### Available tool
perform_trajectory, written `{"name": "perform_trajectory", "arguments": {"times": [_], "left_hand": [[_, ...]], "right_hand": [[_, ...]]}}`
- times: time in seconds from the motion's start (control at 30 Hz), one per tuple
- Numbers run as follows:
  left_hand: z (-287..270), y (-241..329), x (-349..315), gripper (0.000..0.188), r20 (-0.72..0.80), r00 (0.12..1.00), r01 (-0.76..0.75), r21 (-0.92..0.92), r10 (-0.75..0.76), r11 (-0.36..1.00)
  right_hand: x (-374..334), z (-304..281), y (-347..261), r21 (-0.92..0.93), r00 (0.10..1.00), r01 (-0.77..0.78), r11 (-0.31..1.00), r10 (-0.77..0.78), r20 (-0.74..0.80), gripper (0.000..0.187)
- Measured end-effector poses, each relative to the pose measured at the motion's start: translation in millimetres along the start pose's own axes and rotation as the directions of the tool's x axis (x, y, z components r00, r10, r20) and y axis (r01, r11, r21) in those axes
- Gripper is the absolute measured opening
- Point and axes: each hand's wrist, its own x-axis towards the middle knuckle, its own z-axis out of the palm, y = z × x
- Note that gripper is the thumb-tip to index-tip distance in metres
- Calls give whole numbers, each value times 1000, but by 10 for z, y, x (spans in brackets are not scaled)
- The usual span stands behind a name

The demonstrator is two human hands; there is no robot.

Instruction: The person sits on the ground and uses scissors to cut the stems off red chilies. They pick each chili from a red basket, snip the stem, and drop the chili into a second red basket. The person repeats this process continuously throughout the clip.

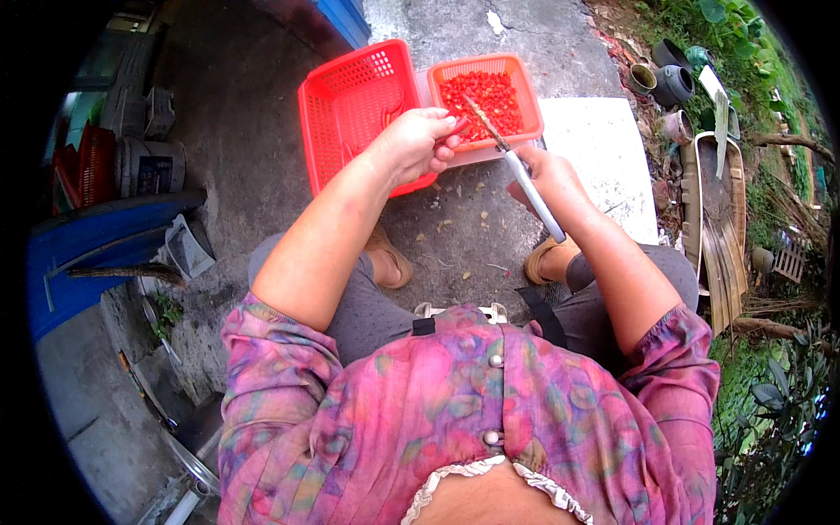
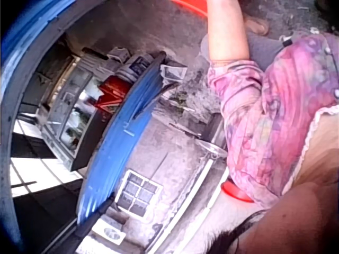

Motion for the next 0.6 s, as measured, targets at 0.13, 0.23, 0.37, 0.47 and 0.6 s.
{"name": "perform_trajectory", "arguments": {"times": [0.13,0.23,0.37,0.47,0.6], "left_hand": [[-12,-6,12,12,47,998,-29,-49,31,998],[14,-16,2,14,97,995,-15,-24,17,1000],[130,13,-71,16,70,997,10,54,-13,999],[121,25,-82,16,62,998,6,85,-11,996],[101,49,-84,16,51,997,53,157,-62,986]], "right_hand": [[42,40,163,15,997,79,997,-79,8,37],[19,53,140,-2,988,152,988,-152,18,39],[1,22,65,42,993,113,993,-115,34,38],[-13,0,31,12,993,113,994,-113,20,35],[-35,-16,-17,-79,992,120,990,-122,-16,27]]}}
